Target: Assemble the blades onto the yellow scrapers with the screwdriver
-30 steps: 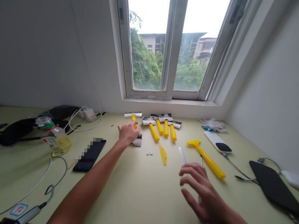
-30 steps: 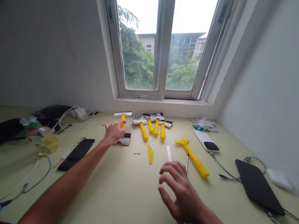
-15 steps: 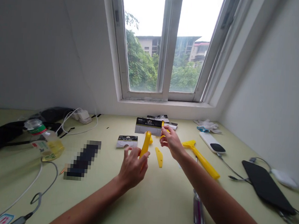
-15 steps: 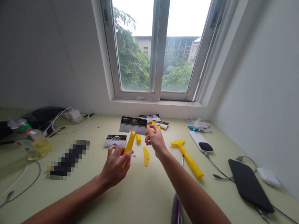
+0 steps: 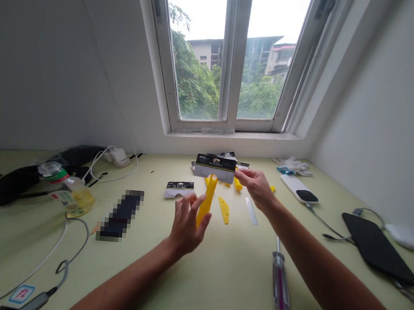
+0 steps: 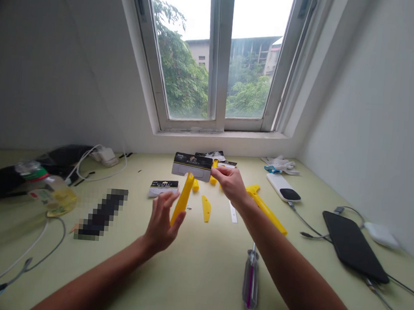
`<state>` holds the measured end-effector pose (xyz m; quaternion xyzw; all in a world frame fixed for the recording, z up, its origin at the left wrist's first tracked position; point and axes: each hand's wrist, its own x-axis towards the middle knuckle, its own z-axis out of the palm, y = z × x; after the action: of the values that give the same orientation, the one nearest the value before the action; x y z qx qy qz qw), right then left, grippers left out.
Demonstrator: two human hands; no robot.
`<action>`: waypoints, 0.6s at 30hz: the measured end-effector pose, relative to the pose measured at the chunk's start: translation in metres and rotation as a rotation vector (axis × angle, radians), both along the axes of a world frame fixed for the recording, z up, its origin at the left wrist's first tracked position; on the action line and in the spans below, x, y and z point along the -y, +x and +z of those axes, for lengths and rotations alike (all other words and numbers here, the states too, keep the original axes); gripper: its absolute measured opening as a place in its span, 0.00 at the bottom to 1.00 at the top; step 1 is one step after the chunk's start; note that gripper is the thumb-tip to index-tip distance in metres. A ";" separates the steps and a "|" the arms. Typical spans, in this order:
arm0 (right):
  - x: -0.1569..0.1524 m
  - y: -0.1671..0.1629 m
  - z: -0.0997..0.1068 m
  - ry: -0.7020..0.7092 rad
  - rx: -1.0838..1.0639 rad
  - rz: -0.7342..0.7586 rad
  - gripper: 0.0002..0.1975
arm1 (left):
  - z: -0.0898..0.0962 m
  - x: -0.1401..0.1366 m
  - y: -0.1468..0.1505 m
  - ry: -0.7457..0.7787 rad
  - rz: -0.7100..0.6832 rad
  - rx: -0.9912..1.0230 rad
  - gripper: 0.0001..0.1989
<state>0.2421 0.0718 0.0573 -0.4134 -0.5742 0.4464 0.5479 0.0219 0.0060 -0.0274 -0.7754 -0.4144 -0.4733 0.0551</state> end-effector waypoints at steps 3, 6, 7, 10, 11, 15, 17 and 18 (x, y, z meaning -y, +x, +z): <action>0.003 -0.003 0.000 0.022 -0.007 -0.060 0.15 | 0.015 -0.002 -0.006 -0.249 -0.080 0.486 0.26; 0.007 -0.010 -0.003 0.011 0.018 -0.072 0.14 | 0.029 -0.009 -0.014 -0.405 -0.255 0.758 0.26; 0.008 -0.013 -0.005 0.002 0.032 -0.061 0.14 | 0.032 -0.011 -0.016 -0.439 -0.302 0.811 0.27; 0.011 -0.022 -0.011 -0.018 0.070 -0.010 0.13 | 0.032 -0.019 -0.019 -0.535 -0.368 0.916 0.28; 0.012 -0.025 -0.014 -0.022 0.078 0.005 0.13 | 0.031 -0.021 -0.020 -0.561 -0.366 0.937 0.26; 0.010 -0.029 -0.022 -0.039 0.091 -0.001 0.14 | 0.025 -0.024 -0.018 -0.586 -0.353 0.925 0.17; 0.006 -0.026 -0.023 -0.044 0.086 -0.044 0.15 | 0.025 -0.022 -0.018 -0.587 -0.382 0.883 0.15; 0.004 -0.024 -0.022 -0.043 0.077 -0.076 0.15 | 0.026 -0.020 -0.017 -0.594 -0.407 0.855 0.15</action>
<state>0.2184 0.0676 0.0351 -0.4633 -0.5690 0.4213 0.5330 0.0047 0.0264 -0.0019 -0.5609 -0.3574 -0.6098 -0.4311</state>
